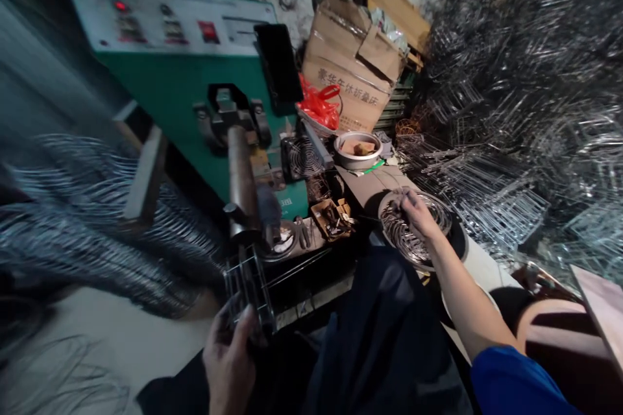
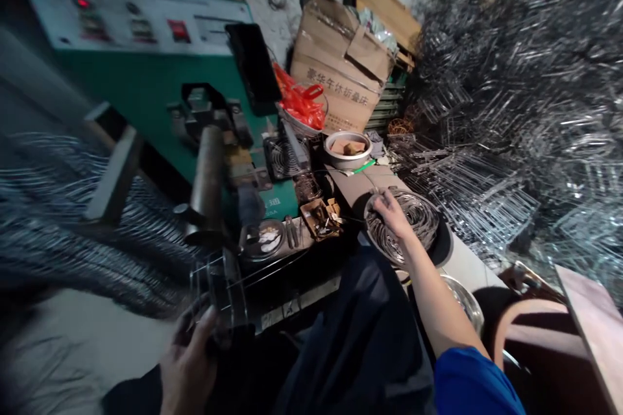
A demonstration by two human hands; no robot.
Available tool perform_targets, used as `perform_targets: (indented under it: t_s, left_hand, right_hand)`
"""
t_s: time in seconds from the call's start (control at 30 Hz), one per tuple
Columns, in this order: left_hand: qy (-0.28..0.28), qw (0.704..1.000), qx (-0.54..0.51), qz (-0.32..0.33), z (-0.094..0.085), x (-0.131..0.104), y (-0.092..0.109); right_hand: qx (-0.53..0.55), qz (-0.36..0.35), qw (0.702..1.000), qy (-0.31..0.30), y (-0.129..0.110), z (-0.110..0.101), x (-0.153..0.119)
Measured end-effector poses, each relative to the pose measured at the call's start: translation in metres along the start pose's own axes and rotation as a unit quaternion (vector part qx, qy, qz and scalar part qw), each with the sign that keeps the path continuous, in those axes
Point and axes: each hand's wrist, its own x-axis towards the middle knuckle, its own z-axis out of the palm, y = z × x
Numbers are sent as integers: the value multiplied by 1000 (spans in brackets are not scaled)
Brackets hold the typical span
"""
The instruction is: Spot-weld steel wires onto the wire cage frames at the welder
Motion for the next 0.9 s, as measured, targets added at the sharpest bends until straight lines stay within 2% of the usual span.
perform_targets:
  t_s: [0.13, 0.23, 0.33, 0.47, 0.57, 0.7, 0.9]
  left_hand:
    - [-8, 1000, -27, 6, 1, -10, -3]
    - [-18, 999, -34, 3, 2, -16, -1]
    - [-26, 999, -32, 3, 1, -19, -2]
    - [-23, 999, -31, 11, -1, -16, -9]
    - [-26, 999, -34, 14, -1, -14, -15]
    - [-34, 998, -42, 15, 4, -14, -19]
    - [-18, 998, -59, 14, 13, -13, -20]
  right_hand:
    - [-1, 51, 993, -107, -17, 67, 15]
    - [-43, 49, 990, -125, -11, 106, 14]
    - [-54, 39, 989, -129, 1, 131, -2]
    - [-28, 26, 991, -125, 14, 154, -29]
    - [-28, 21, 988, -148, 20, 168, -41]
    - [-45, 24, 985, -164, 29, 179, -40]
    - [-50, 22, 986, -160, 40, 180, -30]
